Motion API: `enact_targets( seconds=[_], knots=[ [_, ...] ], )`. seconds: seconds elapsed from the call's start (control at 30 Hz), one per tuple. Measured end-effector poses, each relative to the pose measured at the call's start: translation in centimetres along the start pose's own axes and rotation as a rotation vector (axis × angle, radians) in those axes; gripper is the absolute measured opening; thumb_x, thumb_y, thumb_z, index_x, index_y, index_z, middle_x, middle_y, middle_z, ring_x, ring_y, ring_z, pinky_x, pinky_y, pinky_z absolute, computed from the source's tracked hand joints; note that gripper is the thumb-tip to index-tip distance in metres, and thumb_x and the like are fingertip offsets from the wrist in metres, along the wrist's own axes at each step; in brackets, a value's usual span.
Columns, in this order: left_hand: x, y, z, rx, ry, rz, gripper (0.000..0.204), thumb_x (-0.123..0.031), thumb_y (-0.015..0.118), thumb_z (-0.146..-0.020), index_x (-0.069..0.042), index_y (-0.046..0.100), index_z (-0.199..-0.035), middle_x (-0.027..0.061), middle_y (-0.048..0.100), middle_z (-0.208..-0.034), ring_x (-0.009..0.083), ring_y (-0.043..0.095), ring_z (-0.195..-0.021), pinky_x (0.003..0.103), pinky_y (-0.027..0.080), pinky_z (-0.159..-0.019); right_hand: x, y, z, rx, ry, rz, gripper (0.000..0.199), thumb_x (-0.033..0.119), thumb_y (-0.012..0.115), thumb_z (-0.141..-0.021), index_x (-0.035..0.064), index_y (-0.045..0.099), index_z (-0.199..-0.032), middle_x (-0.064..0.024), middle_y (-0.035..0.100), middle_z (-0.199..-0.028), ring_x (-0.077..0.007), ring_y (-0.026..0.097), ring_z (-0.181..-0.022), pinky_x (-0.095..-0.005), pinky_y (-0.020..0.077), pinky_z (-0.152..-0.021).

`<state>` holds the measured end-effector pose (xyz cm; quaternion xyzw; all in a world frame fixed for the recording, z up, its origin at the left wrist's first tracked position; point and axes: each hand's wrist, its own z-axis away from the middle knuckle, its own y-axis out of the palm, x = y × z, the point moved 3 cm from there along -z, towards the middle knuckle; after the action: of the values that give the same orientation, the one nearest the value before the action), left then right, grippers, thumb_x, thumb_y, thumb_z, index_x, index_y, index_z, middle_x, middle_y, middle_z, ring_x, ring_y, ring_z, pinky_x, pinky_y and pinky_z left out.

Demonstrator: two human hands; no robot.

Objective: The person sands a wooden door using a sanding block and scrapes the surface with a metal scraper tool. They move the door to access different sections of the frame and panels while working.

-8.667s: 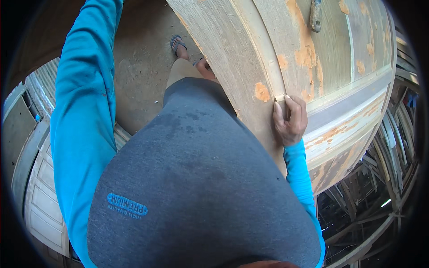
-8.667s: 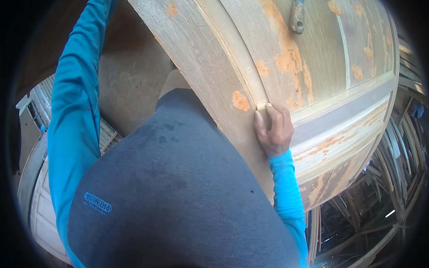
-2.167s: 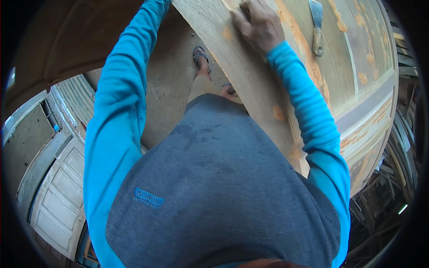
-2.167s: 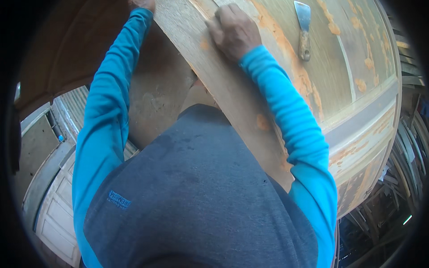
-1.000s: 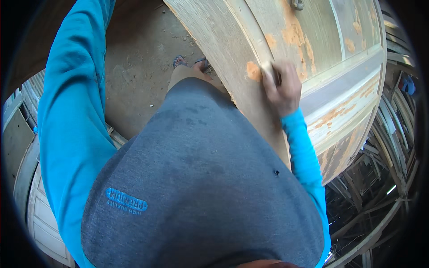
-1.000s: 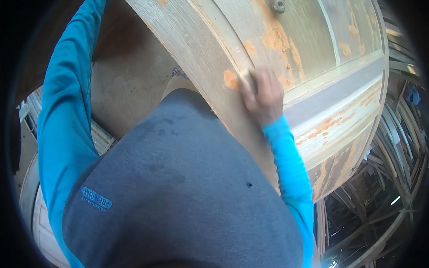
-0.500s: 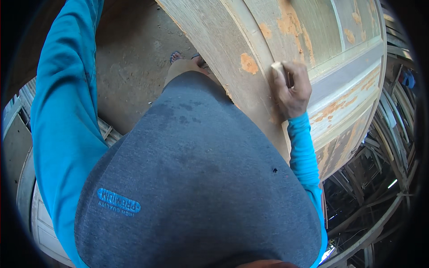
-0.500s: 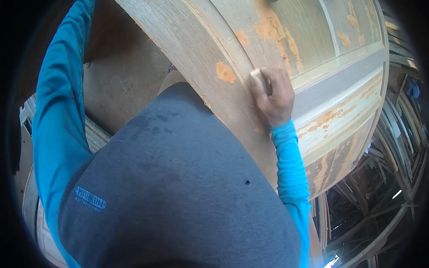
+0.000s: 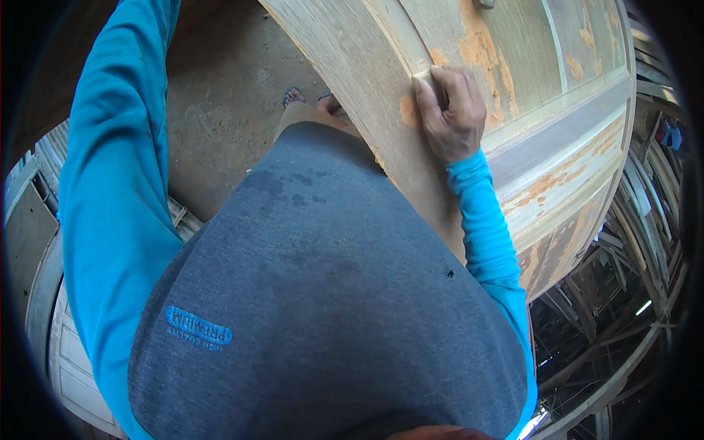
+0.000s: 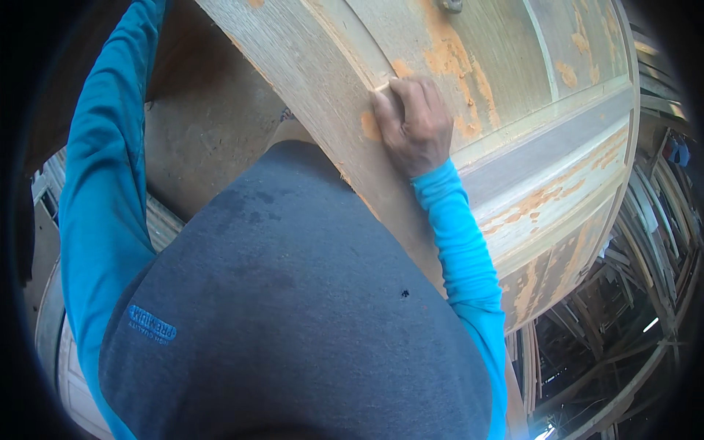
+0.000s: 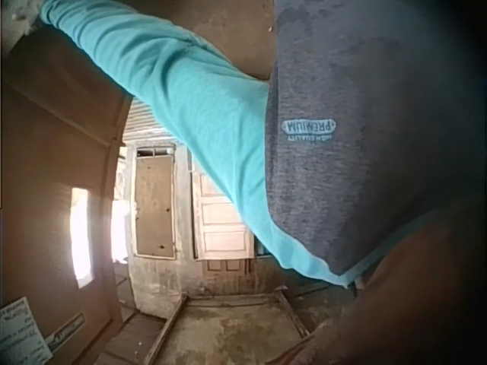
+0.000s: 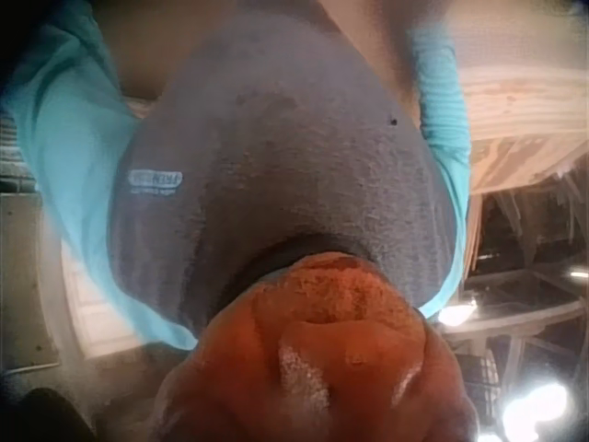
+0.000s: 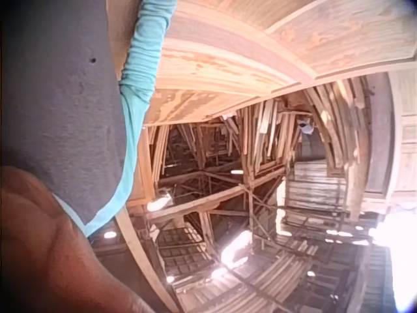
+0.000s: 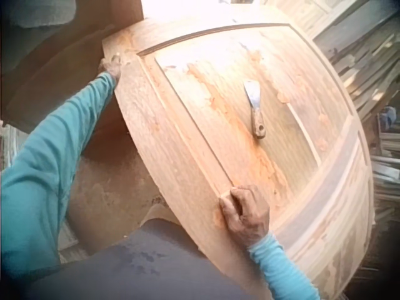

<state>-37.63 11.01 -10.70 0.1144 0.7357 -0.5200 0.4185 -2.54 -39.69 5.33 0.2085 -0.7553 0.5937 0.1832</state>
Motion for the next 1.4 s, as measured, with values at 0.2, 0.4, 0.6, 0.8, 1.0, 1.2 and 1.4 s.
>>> enact_targets(
  seconds=[0.2, 0.4, 0.6, 0.8, 1.0, 1.2, 1.4],
  knots=[
    [1.0, 0.3, 0.0, -0.005, -0.01, -0.015, 0.09, -0.065, 0.055, -0.097, 0.004, 0.041, -0.154, 0.0296, 0.041, -0.159, 0.0421, 0.039, -0.149, 0.043, 0.032, -0.125, -1.0, -0.8, 2.8, 0.008, 0.03, -0.013, 0.022, 0.009, 0.079, -0.087, 0.0026, 0.066, -0.103, -0.0143, 0.065, -0.093, -0.03, 0.067, -0.081, -0.0408, 0.0553, -0.067],
    [-0.3, 0.5, 1.3, 0.012, -0.025, -0.005, 0.09, -0.064, 0.055, -0.097, 0.002, 0.038, -0.156, 0.0286, 0.04, -0.16, 0.0408, 0.039, -0.15, 0.043, 0.032, -0.125, 0.8, 5.6, -10.1, -0.073, -0.116, 0.012, 0.019, 0.017, 0.075, -0.092, 0.0035, 0.062, -0.093, -0.0132, 0.06, -0.086, -0.0296, 0.064, -0.077, -0.0417, 0.0535, -0.065],
    [0.8, -0.5, 1.3, 0.021, -0.058, 0.067, 0.089, -0.062, 0.057, -0.098, 0.002, 0.037, -0.157, 0.028, 0.04, -0.16, 0.0412, 0.038, -0.15, 0.043, 0.031, -0.125, 0.3, 3.4, -5.9, -0.033, -0.076, -0.029, 0.02, 0.017, 0.076, -0.091, 0.0038, 0.061, -0.092, -0.0122, 0.06, -0.087, -0.0283, 0.063, -0.075, -0.0405, 0.0531, -0.063],
    [0.6, -1.0, 2.5, 0.004, -0.037, -0.028, 0.087, -0.061, 0.054, -0.099, 0.002, 0.037, -0.157, 0.0285, 0.039, -0.161, 0.0406, 0.037, -0.151, 0.043, 0.029, -0.126, 0.6, 5.1, -8.9, -0.048, -0.063, -0.057, 0.02, 0.016, 0.077, -0.09, 0.0046, 0.061, -0.093, -0.0114, 0.06, -0.086, -0.0287, 0.063, -0.074, -0.0403, 0.0528, -0.063],
    [1.1, -0.1, 3.1, 0.055, 0.013, -0.017, 0.086, -0.059, 0.05, -0.102, 0.003, 0.033, -0.159, 0.0285, 0.035, -0.163, 0.04, 0.032, -0.153, 0.043, 0.025, -0.127, 3.1, 11.7, -22.1, -0.124, -0.116, -0.042, 0.023, 0.024, 0.072, -0.093, 0.0061, 0.058, -0.09, -0.0154, 0.061, -0.09, -0.0365, 0.064, -0.078, -0.0488, 0.0531, -0.068],
    [-1.0, -2.2, 6.7, 0.037, 0.013, 0.09, 0.081, -0.054, 0.048, -0.105, 0.005, 0.032, -0.159, 0.0288, 0.035, -0.163, 0.0405, 0.031, -0.153, 0.042, 0.023, -0.128, 2.5, 8.4, -16.4, -0.065, 0.007, -0.062, 0.019, 0.018, 0.077, -0.09, 0.0065, 0.062, -0.093, -0.0118, 0.06, -0.086, -0.0329, 0.063, -0.074, -0.0447, 0.0526, -0.064],
    [-3.1, -4.5, 8.3, 0.186, 0.054, 0.387, 0.077, -0.041, 0.06, -0.103, 0.012, 0.032, -0.153, 0.0325, 0.049, -0.149, 0.0431, 0.052, -0.136, 0.044, 0.04, -0.116, 5.5, 17.2, -34.0, -0.104, -0.112, 0.007, 0.026, 0.025, 0.074, -0.093, 0.005, 0.057, -0.09, -0.0146, 0.061, -0.089, -0.0352, 0.064, -0.077, -0.0452, 0.0524, -0.065]
  ],
)
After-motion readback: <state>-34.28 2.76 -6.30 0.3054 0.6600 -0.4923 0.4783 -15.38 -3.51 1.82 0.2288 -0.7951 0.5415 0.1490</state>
